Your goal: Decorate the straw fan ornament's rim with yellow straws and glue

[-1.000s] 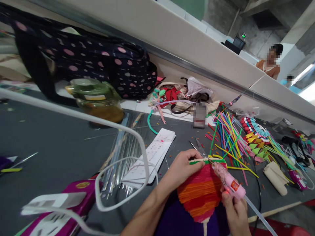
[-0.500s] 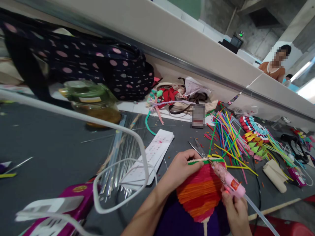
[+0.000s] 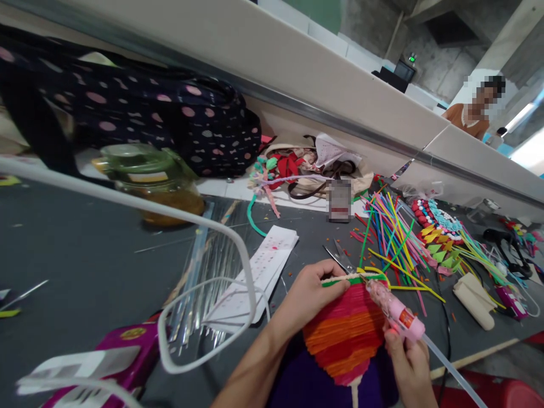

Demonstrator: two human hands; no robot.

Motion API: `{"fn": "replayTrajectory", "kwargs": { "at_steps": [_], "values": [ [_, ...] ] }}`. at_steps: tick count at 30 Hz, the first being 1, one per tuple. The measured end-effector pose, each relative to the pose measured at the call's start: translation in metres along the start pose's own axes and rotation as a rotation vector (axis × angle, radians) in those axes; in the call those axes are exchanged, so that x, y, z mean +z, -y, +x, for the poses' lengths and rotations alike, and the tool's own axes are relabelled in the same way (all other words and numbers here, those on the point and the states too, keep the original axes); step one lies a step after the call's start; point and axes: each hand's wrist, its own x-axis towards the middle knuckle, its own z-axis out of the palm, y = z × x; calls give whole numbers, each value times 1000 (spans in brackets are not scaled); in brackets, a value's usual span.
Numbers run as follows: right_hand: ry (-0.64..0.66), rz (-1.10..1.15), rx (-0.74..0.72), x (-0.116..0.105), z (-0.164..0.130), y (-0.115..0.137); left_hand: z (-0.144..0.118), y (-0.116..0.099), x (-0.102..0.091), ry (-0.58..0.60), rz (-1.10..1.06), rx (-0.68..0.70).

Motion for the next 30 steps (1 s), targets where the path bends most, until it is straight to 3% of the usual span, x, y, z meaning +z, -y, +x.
{"fn": "replayTrajectory", "kwargs": {
  "at_steps": [30],
  "values": [
    [-48,19,-14,-3,-2,0,-2,-4,0,-19,14,2]
  ]
}}
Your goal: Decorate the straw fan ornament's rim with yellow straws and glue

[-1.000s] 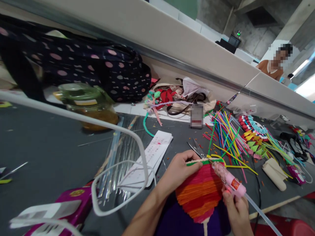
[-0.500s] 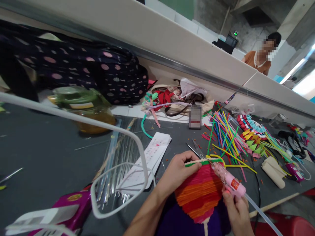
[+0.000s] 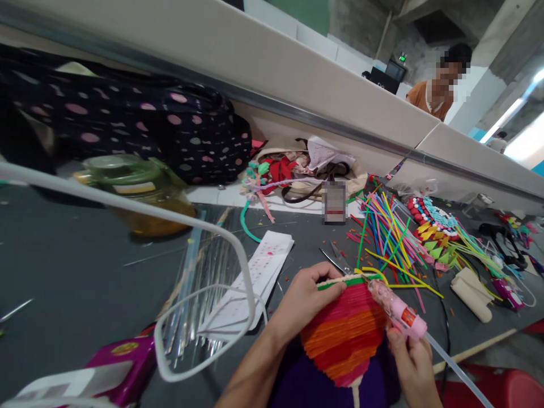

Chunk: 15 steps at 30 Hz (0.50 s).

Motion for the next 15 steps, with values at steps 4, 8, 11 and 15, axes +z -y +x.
{"fn": "replayTrajectory", "kwargs": {
  "at_steps": [4,8,11,15],
  "values": [
    [-2,8,9,-1,2,4,1,1,0,-6,11,6],
    [0,13,15,-1,2,4,0,1,0,-3,4,2],
    [-2,-3,13,0,0,4,0,-1,0,-5,-6,2],
    [-21,-24,4,2,-2,4,-1,-1,0,-6,-4,2]
  ]
}}
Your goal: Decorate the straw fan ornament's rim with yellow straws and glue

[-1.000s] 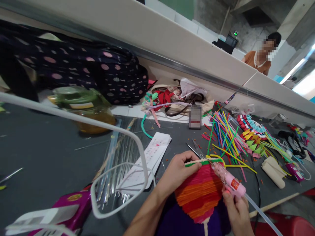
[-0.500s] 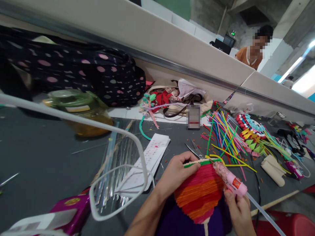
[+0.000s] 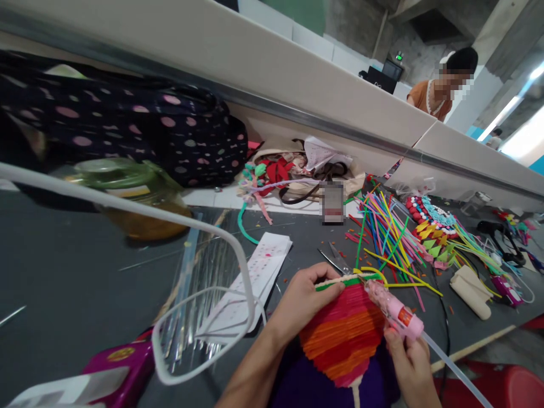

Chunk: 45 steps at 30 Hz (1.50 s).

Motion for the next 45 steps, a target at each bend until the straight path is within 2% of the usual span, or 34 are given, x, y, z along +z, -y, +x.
{"fn": "replayTrajectory", "kwargs": {
  "at_steps": [9,18,24,30,35,45],
  "values": [
    [-6,-25,14,-2,0,-15,1,2,0,4,8,6],
    [-7,-7,20,-2,0,-5,0,0,0,10,-1,-2],
    [-11,-36,14,-4,2,-10,0,2,0,19,5,-11],
    [69,-43,0,-9,7,-19,1,4,-1,30,9,-14],
    [33,-70,-25,-11,6,-22,1,4,-1,33,6,-15],
    [57,-54,-37,-12,7,-13,0,4,0,27,-5,-17]
  ]
}}
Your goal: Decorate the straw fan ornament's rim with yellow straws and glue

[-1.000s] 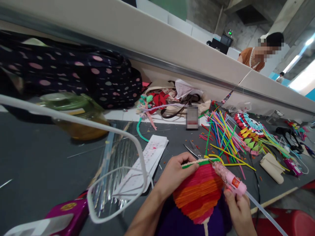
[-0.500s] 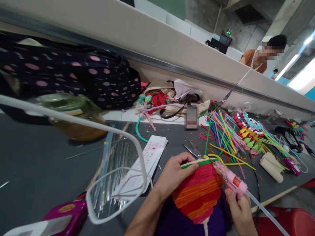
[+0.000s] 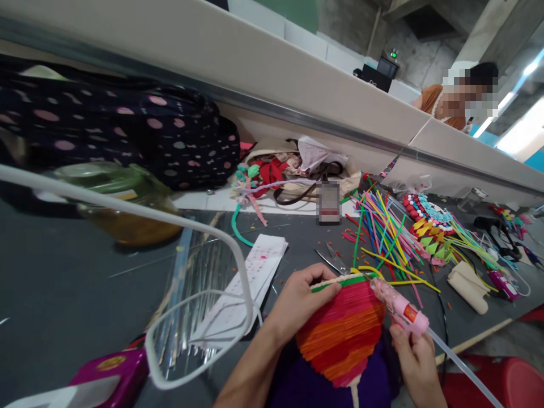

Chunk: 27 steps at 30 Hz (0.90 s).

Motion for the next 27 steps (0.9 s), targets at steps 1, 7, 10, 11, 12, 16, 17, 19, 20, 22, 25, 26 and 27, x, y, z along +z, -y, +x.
{"fn": "replayTrajectory", "kwargs": {
  "at_steps": [1,7,10,11,12,16,17,19,20,22,25,26,27],
  "values": [
    [3,3,-4,0,0,1,0,0,0,1,1,1],
    [-30,-9,-52,-1,1,-2,1,2,-1,2,3,3],
    [-29,-18,-46,-1,0,-3,1,2,-1,0,8,2],
    [-32,-20,-40,-1,-1,-3,1,2,0,1,8,1],
    [-34,-21,-34,-1,-2,-3,1,1,0,2,8,1],
    [-35,-26,-28,-2,-2,-2,0,0,0,1,1,-4],
    [-35,-29,-29,-2,-2,-2,0,0,0,-2,-1,-6],
    [-38,-35,-33,-3,-1,-2,1,0,0,-8,-2,-9],
    [-39,-35,-36,-3,-1,-2,1,0,0,-10,-1,-10],
    [-40,-33,-39,-4,0,-3,1,0,-1,-12,2,-12],
    [-30,-32,-40,-5,1,-3,0,-1,0,-7,8,-23],
    [-25,-33,-42,-5,2,-2,0,-2,0,-6,9,-27],
    [-24,-35,-43,-6,3,-2,0,-2,0,-6,8,-28]
  ]
}}
